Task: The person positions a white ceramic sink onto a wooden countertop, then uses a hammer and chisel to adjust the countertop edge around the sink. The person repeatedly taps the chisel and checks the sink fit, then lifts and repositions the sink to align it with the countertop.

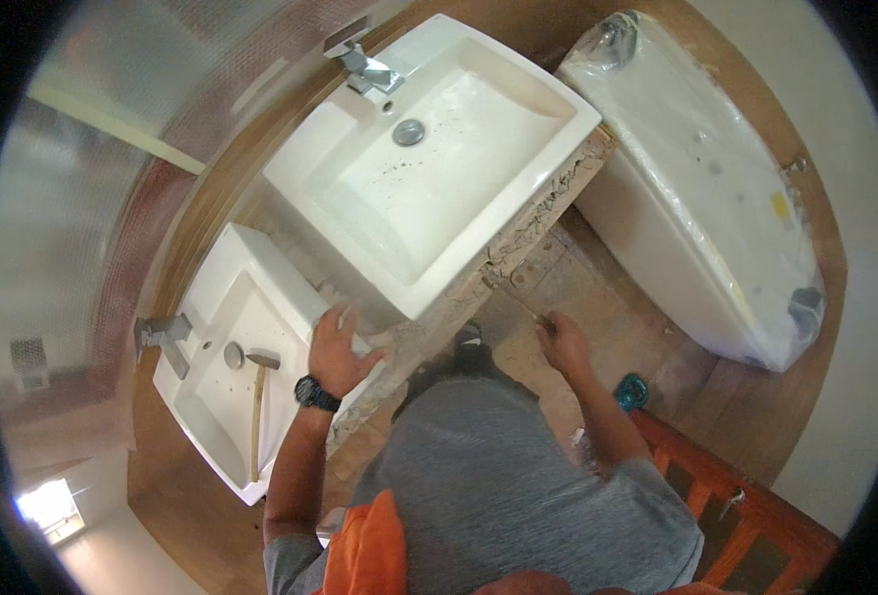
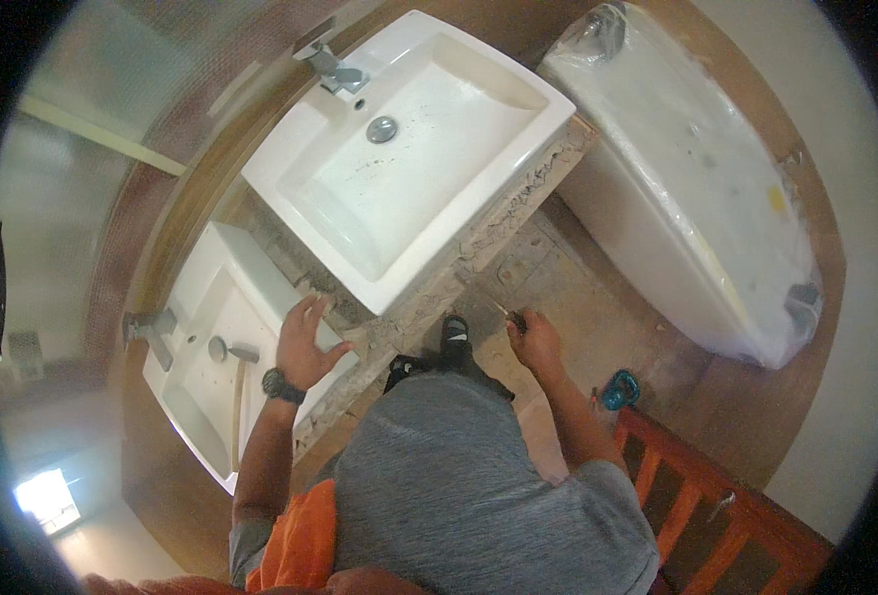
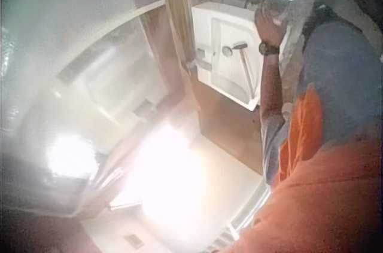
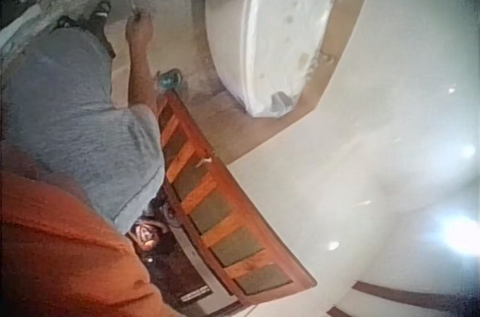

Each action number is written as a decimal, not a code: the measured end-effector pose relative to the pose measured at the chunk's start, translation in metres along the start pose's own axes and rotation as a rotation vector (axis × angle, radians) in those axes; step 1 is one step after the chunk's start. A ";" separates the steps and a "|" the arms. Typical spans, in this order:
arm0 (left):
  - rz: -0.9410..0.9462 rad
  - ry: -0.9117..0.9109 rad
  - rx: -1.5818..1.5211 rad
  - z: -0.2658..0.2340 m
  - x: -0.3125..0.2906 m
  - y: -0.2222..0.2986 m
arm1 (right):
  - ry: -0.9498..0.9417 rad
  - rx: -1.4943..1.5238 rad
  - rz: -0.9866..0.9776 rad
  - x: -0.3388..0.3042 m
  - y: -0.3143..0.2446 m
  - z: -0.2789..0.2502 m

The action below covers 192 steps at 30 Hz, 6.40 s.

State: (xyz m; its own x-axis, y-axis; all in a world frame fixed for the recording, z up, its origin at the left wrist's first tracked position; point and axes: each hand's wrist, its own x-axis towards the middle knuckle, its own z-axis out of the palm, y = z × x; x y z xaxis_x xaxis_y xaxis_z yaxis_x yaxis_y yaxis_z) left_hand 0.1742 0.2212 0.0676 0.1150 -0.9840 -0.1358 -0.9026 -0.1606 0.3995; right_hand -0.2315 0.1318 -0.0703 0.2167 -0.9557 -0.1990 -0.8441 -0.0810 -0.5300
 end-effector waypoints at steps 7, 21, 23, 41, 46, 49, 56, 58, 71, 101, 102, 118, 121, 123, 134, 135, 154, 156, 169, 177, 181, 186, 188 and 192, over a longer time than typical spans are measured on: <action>-0.106 0.236 -0.056 0.081 0.056 0.003 | -0.184 0.076 0.021 0.032 0.014 0.014; -0.878 0.268 -1.249 0.128 0.115 -0.027 | -0.048 0.171 -0.071 0.047 0.031 0.049; -0.856 0.283 -1.125 0.138 0.121 -0.031 | -0.038 0.138 -0.047 0.042 0.023 0.051; -1.152 0.021 -1.032 0.074 0.141 0.014 | -0.082 0.258 0.071 0.032 0.032 0.086; -1.148 0.174 -1.072 0.109 0.137 -0.013 | -0.032 0.382 -0.042 0.038 0.038 0.099; -1.213 0.194 -1.090 0.086 0.135 0.020 | -0.053 0.466 -0.030 0.042 0.045 0.103; -1.213 0.173 -1.042 0.095 0.134 0.025 | -0.152 0.323 -0.023 0.072 0.002 0.088; -1.202 0.160 -0.942 0.095 0.133 0.026 | -0.160 0.346 -0.054 0.077 0.010 0.097; -1.166 0.337 -0.783 0.100 0.143 0.041 | -0.211 0.290 -0.187 0.102 -0.027 0.090; -0.981 0.216 -0.926 0.121 0.134 0.013 | -0.246 -0.192 -0.040 0.034 -0.025 -0.048; -0.938 0.195 -0.972 0.118 0.130 0.011 | -0.250 -0.296 -0.031 0.031 -0.029 -0.056; -0.562 0.478 -0.214 -0.031 -0.178 -0.237 | -0.519 -0.099 -0.264 -0.032 -0.048 -0.036; -0.964 0.042 0.041 0.016 -0.228 -0.313 | -0.531 -0.041 -0.311 -0.048 -0.033 -0.001; -0.857 0.028 -0.016 0.033 -0.249 -0.333 | -0.522 -0.064 -0.300 -0.062 -0.023 0.011; -0.655 0.311 0.181 0.006 -0.285 -0.270 | -0.200 0.471 0.070 -0.199 0.046 0.065; -0.550 0.370 0.192 -0.005 -0.284 -0.239 | -0.173 0.510 0.111 -0.213 0.057 0.074; 0.384 -0.222 -0.426 0.155 -0.229 0.171 | 0.212 1.657 0.415 -0.291 -0.085 0.054; 0.518 -0.333 -0.405 0.167 -0.239 0.170 | 0.317 1.622 0.584 -0.308 -0.061 0.068; 0.044 -0.942 -0.458 0.264 -0.251 -0.143 | -0.446 0.246 1.323 -0.694 0.025 0.295; 0.296 -0.888 -0.405 0.314 -0.230 -0.147 | -0.333 0.797 1.625 -0.839 -0.123 0.438; 0.398 -0.954 -0.408 0.352 -0.217 -0.108 | -0.226 0.869 1.651 -0.853 -0.137 0.469; 0.744 -0.964 0.035 0.383 -0.205 -0.060 | -0.134 0.819 1.590 -0.881 -0.104 0.515; 0.812 -1.021 0.074 0.409 -0.197 -0.072 | -0.093 0.789 1.598 -0.907 -0.092 0.529; 0.863 -0.958 0.276 0.395 -0.163 -0.074 | 0.149 0.872 1.806 -0.885 -0.085 0.466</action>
State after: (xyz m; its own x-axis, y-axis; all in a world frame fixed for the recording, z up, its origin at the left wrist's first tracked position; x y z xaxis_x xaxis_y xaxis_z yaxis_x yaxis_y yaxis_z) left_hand 0.0579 0.4239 -0.2981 -0.7714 -0.2995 -0.5614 -0.6044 0.6207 0.4993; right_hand -0.1230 1.1167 -0.2327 -0.5190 0.2198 -0.8260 0.4258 0.9044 -0.0269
